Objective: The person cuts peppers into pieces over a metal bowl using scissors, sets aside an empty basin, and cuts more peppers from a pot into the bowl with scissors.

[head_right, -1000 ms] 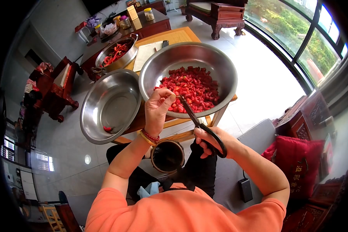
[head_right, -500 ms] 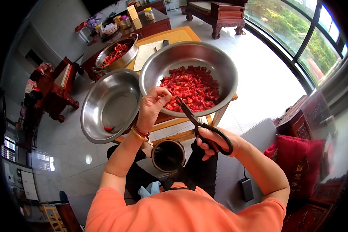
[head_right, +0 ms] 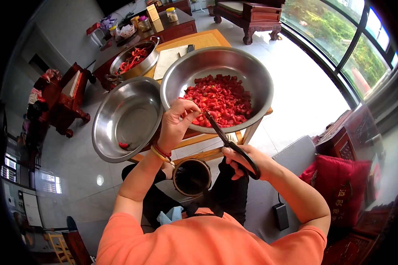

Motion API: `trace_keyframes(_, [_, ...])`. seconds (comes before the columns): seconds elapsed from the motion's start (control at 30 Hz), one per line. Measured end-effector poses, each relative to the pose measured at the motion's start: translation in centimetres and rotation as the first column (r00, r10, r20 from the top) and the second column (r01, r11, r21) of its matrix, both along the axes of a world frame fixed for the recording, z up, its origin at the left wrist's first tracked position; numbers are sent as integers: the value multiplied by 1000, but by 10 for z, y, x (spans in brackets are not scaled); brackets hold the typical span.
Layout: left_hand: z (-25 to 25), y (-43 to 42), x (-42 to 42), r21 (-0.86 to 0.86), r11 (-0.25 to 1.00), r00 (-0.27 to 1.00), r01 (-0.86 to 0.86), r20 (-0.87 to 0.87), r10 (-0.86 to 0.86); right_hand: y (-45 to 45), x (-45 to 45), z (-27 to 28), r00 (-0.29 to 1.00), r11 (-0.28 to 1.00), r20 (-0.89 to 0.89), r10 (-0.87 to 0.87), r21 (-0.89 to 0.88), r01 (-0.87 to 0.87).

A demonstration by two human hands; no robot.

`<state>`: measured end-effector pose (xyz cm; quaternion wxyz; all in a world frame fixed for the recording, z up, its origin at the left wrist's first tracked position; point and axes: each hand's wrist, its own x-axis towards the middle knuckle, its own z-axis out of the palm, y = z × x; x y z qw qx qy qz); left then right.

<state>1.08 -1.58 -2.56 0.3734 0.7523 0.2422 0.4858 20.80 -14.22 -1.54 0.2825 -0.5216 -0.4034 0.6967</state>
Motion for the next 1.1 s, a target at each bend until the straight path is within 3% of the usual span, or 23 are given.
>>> trace_keyframes(0.1, [-1,2,1,198,979,997,-51,-54,62,0,0,-1,1000,1000,-15,-1,11,1])
trace_keyframes(0.2, [-5,6,-3,274,960,994,-52,-77,76,0,2,-4,996,1000,-90,-10,-12,9])
trace_keyframes(0.37, [-1,3,-6,251,965,994,-79,-53,96,-2,1,-3,958,999,-285,-10,-37,0])
trace_keyframes(0.47, [-3,2,-6,247,965,994,-84,-50,100,-1,0,0,972,999,-233,-14,-42,4])
trace_keyframes(0.7, [-6,2,-5,339,936,988,-91,-83,126,1,-2,-2,991,998,133,24,54,-31])
trace_keyframes(0.8, [-2,-12,-11,386,919,984,-84,-115,138,8,2,-10,973,973,23,-228,-11,229])
trace_keyframes(0.83, [-2,-18,-18,448,891,973,-70,-166,160,9,6,-9,963,962,13,-271,-29,271])
trace_keyframes(0.97, [-24,-48,-52,396,916,915,65,-391,104,7,17,-9,962,963,-82,-261,53,266])
trace_keyframes(1.1, [-114,-76,-80,266,963,810,49,-574,118,10,16,-13,954,953,5,-301,46,301])
